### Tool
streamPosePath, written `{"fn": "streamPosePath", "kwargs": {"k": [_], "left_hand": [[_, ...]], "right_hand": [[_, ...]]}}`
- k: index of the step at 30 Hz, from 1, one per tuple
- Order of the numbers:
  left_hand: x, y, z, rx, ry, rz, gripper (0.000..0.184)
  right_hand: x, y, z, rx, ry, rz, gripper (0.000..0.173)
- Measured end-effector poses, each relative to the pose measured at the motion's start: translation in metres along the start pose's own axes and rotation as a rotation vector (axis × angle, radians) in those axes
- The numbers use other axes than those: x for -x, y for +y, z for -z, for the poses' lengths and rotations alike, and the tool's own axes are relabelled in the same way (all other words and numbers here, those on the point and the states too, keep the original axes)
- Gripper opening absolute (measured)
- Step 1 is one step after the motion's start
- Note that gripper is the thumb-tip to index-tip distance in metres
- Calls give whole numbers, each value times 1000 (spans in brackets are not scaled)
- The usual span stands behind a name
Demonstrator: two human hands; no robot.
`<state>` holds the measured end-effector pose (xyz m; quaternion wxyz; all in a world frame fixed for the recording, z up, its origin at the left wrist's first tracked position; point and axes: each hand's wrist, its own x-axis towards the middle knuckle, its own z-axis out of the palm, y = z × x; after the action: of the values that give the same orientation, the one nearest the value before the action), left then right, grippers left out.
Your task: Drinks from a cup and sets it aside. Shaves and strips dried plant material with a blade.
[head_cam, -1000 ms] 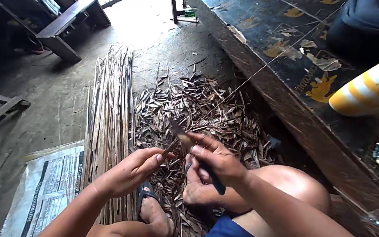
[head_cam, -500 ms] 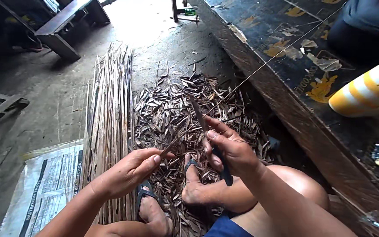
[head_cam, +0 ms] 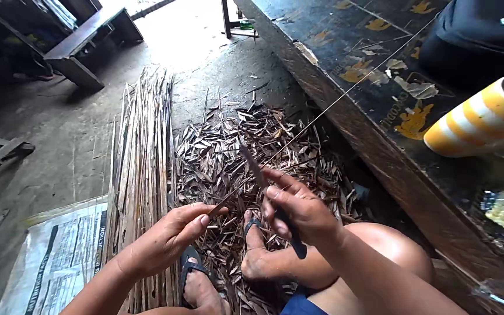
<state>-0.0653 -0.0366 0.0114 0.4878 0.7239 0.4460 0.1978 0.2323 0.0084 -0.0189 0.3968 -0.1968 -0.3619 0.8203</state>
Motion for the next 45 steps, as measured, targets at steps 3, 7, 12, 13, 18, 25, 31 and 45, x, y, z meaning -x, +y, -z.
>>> {"fn": "streamPosePath", "kwargs": {"k": [3,7,12,13,18,25,31,45], "left_hand": [[2,-1,0,-2,8,-7,46],[12,-11,6,-58,54,-30,48],[13,-20,8,-52,68,-52,49],[11,-18,7,-49,68,-42,49],[9,-21,7,3,41,-94,44],[29,-20,25,-151,33,24,38],[47,-33,41,-216,77,111,37],[54,-37,50,51,-20,243,39]], "right_hand": [[0,-2,2,6,-3,26,45],[-3,-32,24,36,190,166,40],[-2,-38,25,32,228,197,44],[-1,-32,19,34,185,158,46],[-2,-15,12,-16,59,76,47],[1,-56,45,12,251,283,44],[5,-75,65,10,309,421,43],[6,-74,63,47,273,454,43]]}}
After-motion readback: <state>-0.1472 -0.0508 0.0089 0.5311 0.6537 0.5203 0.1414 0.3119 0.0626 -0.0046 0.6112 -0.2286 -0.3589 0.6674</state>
